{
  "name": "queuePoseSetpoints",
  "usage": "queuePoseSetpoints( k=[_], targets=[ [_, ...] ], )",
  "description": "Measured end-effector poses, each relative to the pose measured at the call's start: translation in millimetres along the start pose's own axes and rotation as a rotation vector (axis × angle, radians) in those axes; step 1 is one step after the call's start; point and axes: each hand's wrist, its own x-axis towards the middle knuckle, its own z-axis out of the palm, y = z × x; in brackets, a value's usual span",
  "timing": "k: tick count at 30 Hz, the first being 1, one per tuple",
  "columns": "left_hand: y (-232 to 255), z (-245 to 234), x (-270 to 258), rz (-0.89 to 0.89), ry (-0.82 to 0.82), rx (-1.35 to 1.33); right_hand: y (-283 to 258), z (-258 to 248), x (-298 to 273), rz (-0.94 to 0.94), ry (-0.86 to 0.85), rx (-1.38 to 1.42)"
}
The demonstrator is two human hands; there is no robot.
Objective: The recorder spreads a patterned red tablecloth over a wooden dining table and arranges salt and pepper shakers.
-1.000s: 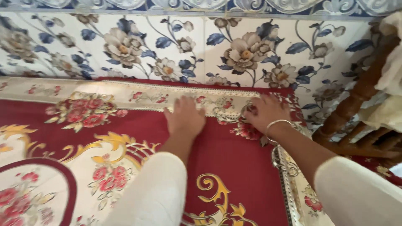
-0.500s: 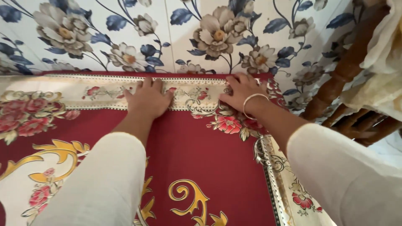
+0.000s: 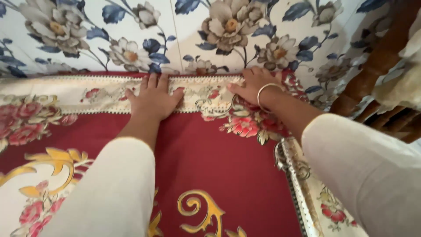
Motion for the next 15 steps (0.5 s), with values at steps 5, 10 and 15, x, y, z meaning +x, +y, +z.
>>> queuePoseSetpoints(
  k=[5, 10, 15],
  targets=[
    [16, -30, -3, -0.021, -0.082, 0.047, -2, -13, -6, 0.029, -0.043, -0.006],
    [13, -21, 0, 0.017, -0.119, 0.153, -2, -13, -13, 0.053, -0.100, -0.012],
    [9, 1, 4, 0.032, 0.003, 0.055, 4, 2, -14, 0.071, -0.051, -0.021]
  ],
)
